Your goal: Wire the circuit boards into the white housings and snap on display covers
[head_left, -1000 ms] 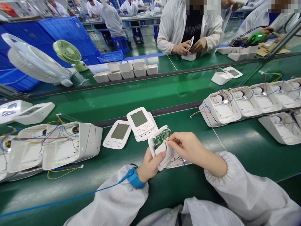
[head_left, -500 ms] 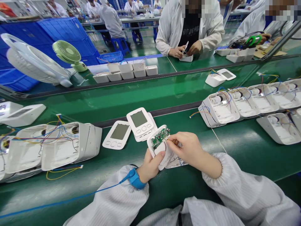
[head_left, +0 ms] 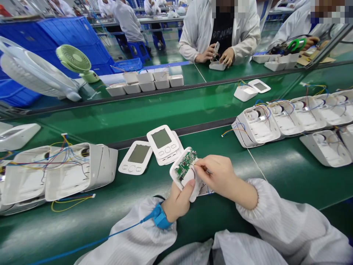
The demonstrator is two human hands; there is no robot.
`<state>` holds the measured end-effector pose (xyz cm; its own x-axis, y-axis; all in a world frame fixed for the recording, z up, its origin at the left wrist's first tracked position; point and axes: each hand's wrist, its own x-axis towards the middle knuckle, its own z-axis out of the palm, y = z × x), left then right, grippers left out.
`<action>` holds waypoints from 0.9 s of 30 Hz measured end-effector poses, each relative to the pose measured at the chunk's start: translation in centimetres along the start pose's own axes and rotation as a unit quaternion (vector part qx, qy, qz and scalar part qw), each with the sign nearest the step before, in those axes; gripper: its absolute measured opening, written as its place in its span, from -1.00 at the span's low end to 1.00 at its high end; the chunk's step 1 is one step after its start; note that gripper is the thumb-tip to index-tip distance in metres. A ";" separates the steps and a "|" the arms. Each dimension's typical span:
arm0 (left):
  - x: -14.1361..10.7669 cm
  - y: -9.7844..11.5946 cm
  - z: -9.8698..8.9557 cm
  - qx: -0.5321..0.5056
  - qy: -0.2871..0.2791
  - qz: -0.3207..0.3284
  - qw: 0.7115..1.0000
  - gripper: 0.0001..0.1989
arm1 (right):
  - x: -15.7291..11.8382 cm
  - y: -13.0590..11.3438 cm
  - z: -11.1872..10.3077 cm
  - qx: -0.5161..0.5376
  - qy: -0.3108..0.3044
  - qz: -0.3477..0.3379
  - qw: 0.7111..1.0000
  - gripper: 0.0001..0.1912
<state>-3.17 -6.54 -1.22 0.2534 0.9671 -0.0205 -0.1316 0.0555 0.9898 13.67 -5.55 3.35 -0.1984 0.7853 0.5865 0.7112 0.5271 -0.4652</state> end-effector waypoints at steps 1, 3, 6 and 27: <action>0.0 -0.1 0.0 -0.007 0.002 -0.006 1.000 -0.58 | 0.0 0.0 0.0 -0.006 -0.001 -0.001 1.000 -0.81; 0.0 -0.4 0.0 -0.022 0.002 -0.017 1.000 -0.55 | 0.1 0.0 0.0 -0.027 0.007 -0.012 1.000 -0.82; 0.0 -0.9 0.0 -0.028 0.001 -0.024 0.999 -0.52 | 0.3 -0.1 -0.1 -0.085 0.030 -0.063 0.994 -0.85; 0.0 -1.3 0.1 -0.051 0.009 -0.024 0.998 -0.50 | 0.3 -0.6 -0.1 -0.084 0.041 -0.043 0.995 -0.81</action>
<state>-2.90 -6.66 -2.46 0.2446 0.9670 -0.0717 -0.2168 0.1266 0.9680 13.24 -5.64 3.89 -0.2136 0.7069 0.6743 0.7978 0.5246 -0.2972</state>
